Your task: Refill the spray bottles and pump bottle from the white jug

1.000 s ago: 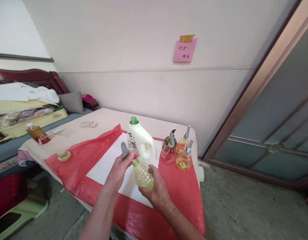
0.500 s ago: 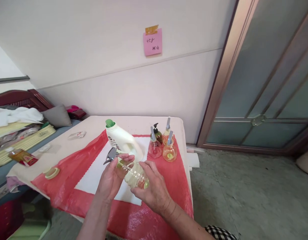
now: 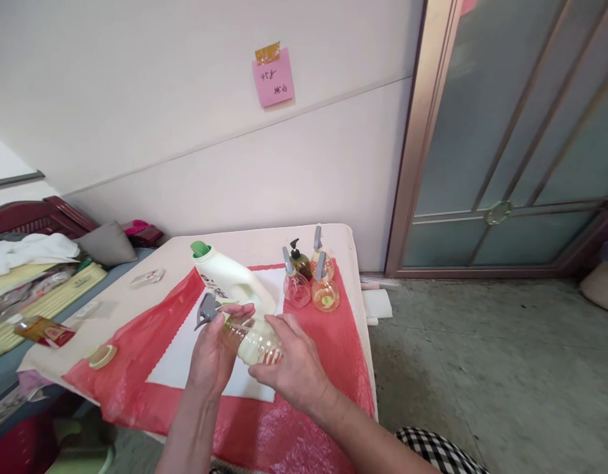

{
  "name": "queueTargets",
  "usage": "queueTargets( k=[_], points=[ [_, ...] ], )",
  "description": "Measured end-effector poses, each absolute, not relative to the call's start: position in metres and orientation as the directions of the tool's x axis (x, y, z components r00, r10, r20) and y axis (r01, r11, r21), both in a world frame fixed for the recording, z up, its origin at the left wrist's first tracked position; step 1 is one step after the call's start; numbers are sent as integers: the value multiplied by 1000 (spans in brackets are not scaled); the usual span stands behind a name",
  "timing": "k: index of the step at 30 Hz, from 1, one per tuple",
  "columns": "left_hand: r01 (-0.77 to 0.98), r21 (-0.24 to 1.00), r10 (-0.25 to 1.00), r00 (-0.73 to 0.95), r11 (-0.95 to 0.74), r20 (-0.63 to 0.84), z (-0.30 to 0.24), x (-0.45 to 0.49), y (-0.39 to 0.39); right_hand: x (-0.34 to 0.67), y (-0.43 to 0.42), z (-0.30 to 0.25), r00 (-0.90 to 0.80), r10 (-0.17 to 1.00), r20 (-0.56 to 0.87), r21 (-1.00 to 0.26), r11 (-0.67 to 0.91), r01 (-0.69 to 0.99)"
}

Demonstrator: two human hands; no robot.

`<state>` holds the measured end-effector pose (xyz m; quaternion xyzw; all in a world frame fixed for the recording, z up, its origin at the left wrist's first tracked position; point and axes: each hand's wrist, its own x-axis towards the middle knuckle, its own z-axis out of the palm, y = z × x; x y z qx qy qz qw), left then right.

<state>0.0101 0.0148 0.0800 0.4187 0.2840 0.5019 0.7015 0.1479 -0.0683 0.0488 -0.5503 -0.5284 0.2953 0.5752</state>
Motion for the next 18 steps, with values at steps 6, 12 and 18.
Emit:
queueTargets(
  k=[6,12,18],
  points=[
    [-473,853,922,388,220,-23,80,9,12,140,-65,44,-113,971,-209,-656,-225,-720],
    [-510,843,976,206,170,-71,77,17,12,125,-61,40,-181,957,-229,-514,-277,-812],
    [-527,848,987,-97,59,-128,77,7,26,123,-66,44,103,995,-8,-779,58,-624]
  ],
)
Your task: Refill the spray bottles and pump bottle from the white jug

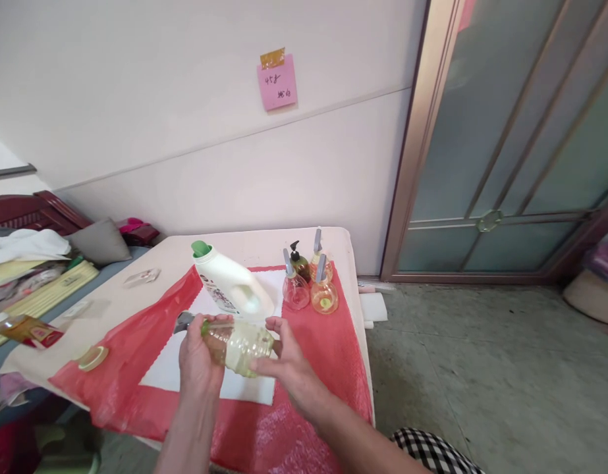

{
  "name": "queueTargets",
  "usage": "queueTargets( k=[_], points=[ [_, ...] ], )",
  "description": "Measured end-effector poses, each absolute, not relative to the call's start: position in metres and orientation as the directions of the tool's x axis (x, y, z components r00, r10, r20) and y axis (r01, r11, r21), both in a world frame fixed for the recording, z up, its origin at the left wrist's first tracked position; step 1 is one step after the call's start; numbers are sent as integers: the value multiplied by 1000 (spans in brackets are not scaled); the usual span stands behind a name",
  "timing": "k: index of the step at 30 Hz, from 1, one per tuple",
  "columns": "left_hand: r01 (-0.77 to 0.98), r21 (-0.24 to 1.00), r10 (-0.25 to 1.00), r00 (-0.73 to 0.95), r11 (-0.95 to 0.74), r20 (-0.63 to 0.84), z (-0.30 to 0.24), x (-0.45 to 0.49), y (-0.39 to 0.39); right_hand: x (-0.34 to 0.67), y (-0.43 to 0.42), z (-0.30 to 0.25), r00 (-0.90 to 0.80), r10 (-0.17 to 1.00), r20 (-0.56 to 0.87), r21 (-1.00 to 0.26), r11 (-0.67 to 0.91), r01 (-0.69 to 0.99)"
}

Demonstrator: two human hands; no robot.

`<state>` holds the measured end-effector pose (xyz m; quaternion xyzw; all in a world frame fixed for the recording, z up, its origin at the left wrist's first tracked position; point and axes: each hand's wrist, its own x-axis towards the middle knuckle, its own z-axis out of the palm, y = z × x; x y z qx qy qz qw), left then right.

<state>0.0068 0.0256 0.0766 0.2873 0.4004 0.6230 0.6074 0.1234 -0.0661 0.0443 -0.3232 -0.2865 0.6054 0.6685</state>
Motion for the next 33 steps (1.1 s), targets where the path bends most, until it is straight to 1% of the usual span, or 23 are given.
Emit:
queueTargets(
  k=[2,3,5,7,8,9,11,13,15,17,20,21,22,25,27,29,31,33],
  points=[
    [-535,843,987,-94,58,-127,78,3,28,122,-66,43,148,988,33,-835,109,-539],
    [-537,841,990,-73,63,-121,78,2,28,122,-65,41,148,989,17,-844,93,-528],
    [-534,842,994,-22,79,-107,80,3,26,121,-62,35,78,994,-77,-822,-19,-569],
    [-526,846,995,-8,80,-100,81,6,23,122,-59,30,-57,981,-184,-760,-179,-625],
    [-522,850,995,-21,74,-99,81,7,21,122,-58,29,-110,972,-208,-731,-229,-642],
    [-519,852,994,-46,63,-102,81,8,20,123,-57,28,-138,970,-200,-717,-241,-654],
    [-519,853,987,-108,43,-116,80,9,20,125,-58,31,-106,985,-137,-727,-173,-665],
    [-515,856,980,-150,32,-127,79,9,22,126,-60,34,-18,996,-83,-756,-75,-651],
    [-504,863,980,-156,31,-127,80,8,23,127,-60,36,53,996,-76,-790,-28,-612],
    [-487,873,985,-130,33,-110,81,8,24,127,-58,32,41,990,-133,-811,-85,-579],
    [-451,892,988,-111,43,-104,83,11,22,127,-54,23,-62,967,-248,-801,-240,-549],
    [-440,897,986,-123,44,-109,84,12,22,127,-54,21,-76,964,-256,-797,-255,-548],
    [-436,899,983,-143,42,-115,84,12,21,128,-54,21,-69,970,-234,-799,-232,-554],
    [-449,894,968,-216,18,-127,84,12,22,131,-57,28,18,995,-102,-799,-71,-597],
    [-458,889,966,-225,14,-131,84,10,22,134,-58,33,75,995,-62,-801,-4,-599],
    [-454,891,974,-188,30,-128,84,9,23,136,-57,36,80,993,-91,-818,-28,-575],
    [-439,898,981,-157,36,-116,84,8,23,136,-57,35,37,989,-145,-836,-102,-540],
    [-429,903,980,-161,34,-114,83,8,23,136,-58,33,-11,983,-182,-844,-162,-512]
  ],
)
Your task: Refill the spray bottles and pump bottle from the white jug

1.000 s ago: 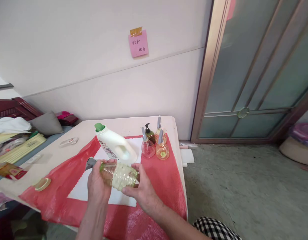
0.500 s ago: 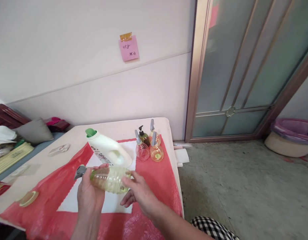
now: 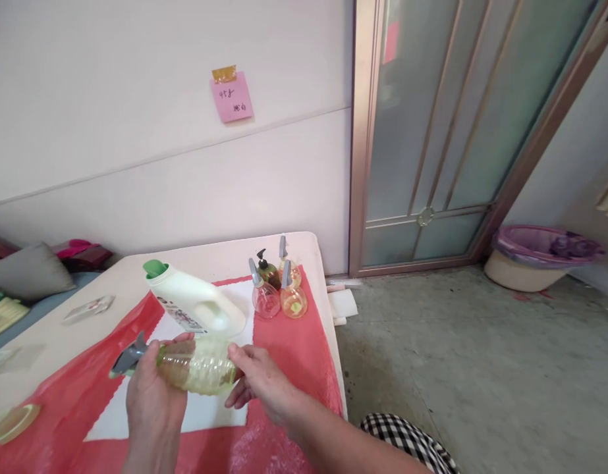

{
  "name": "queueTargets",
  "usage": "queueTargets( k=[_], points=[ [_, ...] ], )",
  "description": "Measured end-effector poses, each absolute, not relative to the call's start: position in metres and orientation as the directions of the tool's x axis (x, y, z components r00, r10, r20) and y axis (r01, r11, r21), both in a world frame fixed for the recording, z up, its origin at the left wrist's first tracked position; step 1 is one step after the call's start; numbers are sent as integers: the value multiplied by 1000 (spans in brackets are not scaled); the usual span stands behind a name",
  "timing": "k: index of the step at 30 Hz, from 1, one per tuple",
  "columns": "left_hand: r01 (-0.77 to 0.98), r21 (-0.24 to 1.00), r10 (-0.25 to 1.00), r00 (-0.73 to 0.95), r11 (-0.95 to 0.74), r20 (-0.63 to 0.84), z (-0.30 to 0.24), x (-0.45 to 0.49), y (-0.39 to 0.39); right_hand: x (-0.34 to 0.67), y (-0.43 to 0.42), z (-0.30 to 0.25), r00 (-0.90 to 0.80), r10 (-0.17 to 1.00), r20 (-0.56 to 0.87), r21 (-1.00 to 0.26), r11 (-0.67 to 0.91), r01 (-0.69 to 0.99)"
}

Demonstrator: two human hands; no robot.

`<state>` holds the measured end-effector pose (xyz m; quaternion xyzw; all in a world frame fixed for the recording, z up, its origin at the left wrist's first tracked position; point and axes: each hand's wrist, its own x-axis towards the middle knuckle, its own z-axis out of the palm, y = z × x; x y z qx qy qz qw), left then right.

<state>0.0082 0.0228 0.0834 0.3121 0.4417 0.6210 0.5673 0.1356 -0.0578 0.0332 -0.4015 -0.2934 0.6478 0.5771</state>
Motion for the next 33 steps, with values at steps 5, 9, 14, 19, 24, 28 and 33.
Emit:
queueTargets(
  k=[5,9,14,19,24,28,33],
  points=[
    [-417,909,977,-189,15,-103,78,8,24,136,-63,37,-13,998,-56,-848,-55,-528],
    [-373,928,987,-145,13,-72,74,5,26,136,-61,35,4,1000,-24,-853,-18,-522],
    [-359,933,989,-123,31,-80,72,0,30,134,-58,27,-70,993,-95,-839,-118,-531],
    [-196,981,998,-64,-2,-11,68,0,27,136,-56,26,-21,998,-58,-953,-61,-295],
    [83,993,987,146,-80,68,64,15,12,133,-57,29,121,987,106,-987,90,133],
    [92,993,954,295,-77,46,70,23,5,142,-61,41,14,991,132,-989,131,74],
    [40,999,881,473,5,-23,77,12,6,165,-63,52,-172,981,89,-989,108,102]
  ],
)
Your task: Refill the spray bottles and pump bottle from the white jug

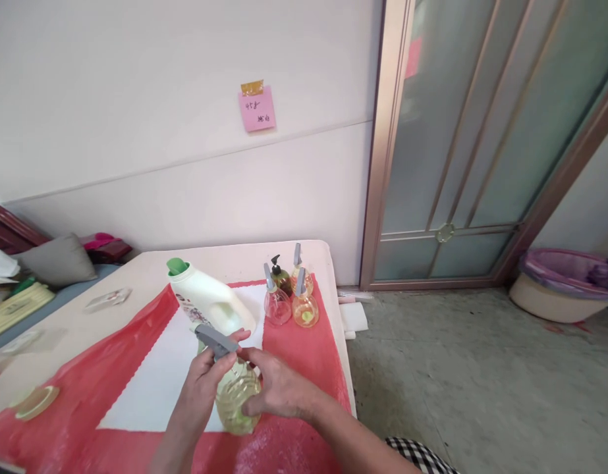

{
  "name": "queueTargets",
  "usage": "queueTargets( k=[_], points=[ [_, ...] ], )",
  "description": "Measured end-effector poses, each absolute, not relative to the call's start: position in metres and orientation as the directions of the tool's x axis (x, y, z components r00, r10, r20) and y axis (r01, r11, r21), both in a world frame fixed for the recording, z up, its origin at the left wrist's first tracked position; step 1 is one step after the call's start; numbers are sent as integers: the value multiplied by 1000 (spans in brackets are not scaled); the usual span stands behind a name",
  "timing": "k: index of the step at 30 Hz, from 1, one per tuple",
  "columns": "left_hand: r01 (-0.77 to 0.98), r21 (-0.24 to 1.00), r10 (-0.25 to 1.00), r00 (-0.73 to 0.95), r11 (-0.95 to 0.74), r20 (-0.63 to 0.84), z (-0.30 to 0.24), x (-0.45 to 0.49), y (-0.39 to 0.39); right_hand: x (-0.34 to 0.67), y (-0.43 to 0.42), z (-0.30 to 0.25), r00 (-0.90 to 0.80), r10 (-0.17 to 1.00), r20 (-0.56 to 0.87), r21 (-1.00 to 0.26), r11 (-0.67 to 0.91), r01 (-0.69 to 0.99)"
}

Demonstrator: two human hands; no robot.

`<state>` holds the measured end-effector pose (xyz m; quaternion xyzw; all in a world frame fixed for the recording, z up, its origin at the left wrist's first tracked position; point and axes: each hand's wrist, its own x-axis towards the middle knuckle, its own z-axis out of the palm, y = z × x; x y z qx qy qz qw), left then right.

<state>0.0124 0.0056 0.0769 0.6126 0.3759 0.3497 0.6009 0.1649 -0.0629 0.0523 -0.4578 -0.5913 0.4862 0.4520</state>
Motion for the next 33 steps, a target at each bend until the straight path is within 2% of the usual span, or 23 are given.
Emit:
queueTargets(
  k=[3,6,9,12,14,18,21,26,30,33],
  points=[
    [42,999,812,582,28,-47,79,9,5,168,-65,49,-218,973,76,-976,118,185],
    [97,995,804,592,-12,-48,77,12,6,164,-66,40,-190,979,77,-964,121,236],
    [112,994,849,526,-15,-46,73,13,11,164,-62,29,10,997,81,-915,70,397],
    [132,990,919,384,42,-90,69,9,17,173,-50,18,276,950,149,-859,-14,512],
    [160,984,933,338,73,-125,68,6,20,183,-41,11,404,897,178,-852,-65,520],
    [188,980,919,373,63,-130,63,3,24,199,-27,2,537,827,168,-862,-141,487],
    [253,967,900,422,-6,-104,54,5,26,204,-23,-6,567,811,144,-873,-166,458],
    [395,893,868,496,-218,-8,28,12,29,203,-31,-19,542,825,160,-864,-148,481],
    [544,763,860,509,-349,31,12,22,21,191,-55,-18,528,815,241,-827,-112,550],
    [604,661,827,561,-445,45,7,29,1,171,-89,-20,447,842,300,-764,-69,642]
  ],
)
